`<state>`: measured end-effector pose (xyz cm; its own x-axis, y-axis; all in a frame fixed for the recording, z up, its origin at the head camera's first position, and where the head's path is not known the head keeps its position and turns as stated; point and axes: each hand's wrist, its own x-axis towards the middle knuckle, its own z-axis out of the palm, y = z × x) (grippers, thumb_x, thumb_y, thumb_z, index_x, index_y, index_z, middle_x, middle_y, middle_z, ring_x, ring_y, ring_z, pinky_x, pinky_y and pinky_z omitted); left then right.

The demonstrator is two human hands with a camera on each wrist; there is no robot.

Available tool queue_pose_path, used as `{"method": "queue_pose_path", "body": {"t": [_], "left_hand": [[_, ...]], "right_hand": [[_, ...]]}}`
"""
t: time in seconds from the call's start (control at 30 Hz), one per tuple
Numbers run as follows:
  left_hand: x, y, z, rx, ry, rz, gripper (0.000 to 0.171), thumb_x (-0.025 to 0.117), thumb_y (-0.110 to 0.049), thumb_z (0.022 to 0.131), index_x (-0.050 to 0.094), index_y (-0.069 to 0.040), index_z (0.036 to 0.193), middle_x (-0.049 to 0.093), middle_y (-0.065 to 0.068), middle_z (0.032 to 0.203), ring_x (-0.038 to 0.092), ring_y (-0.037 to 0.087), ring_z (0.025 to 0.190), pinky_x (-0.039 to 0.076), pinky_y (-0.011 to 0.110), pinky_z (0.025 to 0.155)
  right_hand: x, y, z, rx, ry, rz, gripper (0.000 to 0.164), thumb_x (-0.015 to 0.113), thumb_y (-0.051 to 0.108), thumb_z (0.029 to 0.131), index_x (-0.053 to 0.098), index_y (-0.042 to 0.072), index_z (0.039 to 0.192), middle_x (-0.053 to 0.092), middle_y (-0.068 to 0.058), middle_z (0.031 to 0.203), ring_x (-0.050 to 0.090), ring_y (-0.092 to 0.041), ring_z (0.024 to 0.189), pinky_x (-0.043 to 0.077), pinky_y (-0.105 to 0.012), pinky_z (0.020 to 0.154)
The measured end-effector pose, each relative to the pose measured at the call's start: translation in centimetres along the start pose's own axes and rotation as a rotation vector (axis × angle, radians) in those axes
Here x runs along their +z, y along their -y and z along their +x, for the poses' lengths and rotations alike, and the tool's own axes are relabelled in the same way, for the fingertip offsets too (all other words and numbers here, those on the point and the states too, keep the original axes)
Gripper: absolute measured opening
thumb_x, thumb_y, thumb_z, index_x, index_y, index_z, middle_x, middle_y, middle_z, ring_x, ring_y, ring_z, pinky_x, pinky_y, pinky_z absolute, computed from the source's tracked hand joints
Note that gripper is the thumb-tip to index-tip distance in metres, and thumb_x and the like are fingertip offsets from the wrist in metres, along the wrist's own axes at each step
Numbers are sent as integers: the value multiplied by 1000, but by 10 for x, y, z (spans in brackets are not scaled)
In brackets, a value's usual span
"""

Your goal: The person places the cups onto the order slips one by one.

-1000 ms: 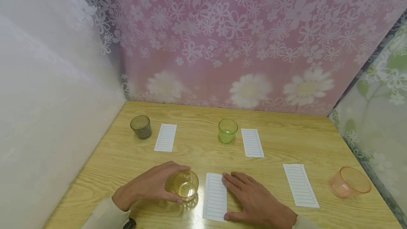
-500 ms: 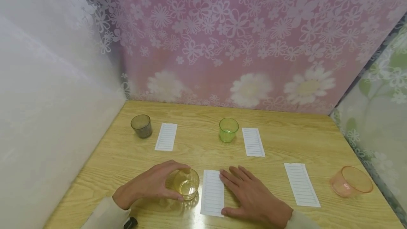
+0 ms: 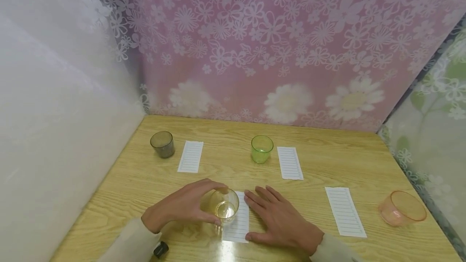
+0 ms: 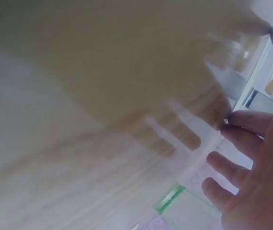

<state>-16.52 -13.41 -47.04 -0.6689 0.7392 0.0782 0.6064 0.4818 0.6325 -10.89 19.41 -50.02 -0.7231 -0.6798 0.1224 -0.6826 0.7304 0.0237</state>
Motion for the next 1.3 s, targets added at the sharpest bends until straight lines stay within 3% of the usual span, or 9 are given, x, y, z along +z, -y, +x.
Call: {"method": "queue_pose_path", "body": {"t": [0.33, 0.77, 1.3], "left_hand": [[5, -4, 10, -3, 20, -3, 83, 85, -71, 84, 58, -35, 154, 63, -22, 146, 58, 6, 140, 52, 42, 119], [11, -3, 18, -17, 35, -4, 89, 86, -71, 83, 56, -32, 157, 63, -14, 150, 59, 9, 140, 52, 43, 119], [16, 2, 17, -41, 45, -8, 88, 84, -72, 83, 56, -34, 157, 63, -15, 147, 60, 10, 139, 53, 46, 117]], "right_hand": [[0, 5, 9, 27, 71, 48, 95, 48, 85, 99, 53, 14, 163, 47, 1, 172, 44, -33, 159, 32, -54, 133], [-1, 8, 19, 14, 78, 77, 95, 49, 86, 98, 54, 17, 162, 49, -4, 171, 44, -36, 159, 34, -57, 132], [-4, 8, 20, 19, 89, 48, 98, 46, 88, 98, 56, 13, 161, 51, -3, 169, 46, -34, 157, 35, -55, 131]]}}
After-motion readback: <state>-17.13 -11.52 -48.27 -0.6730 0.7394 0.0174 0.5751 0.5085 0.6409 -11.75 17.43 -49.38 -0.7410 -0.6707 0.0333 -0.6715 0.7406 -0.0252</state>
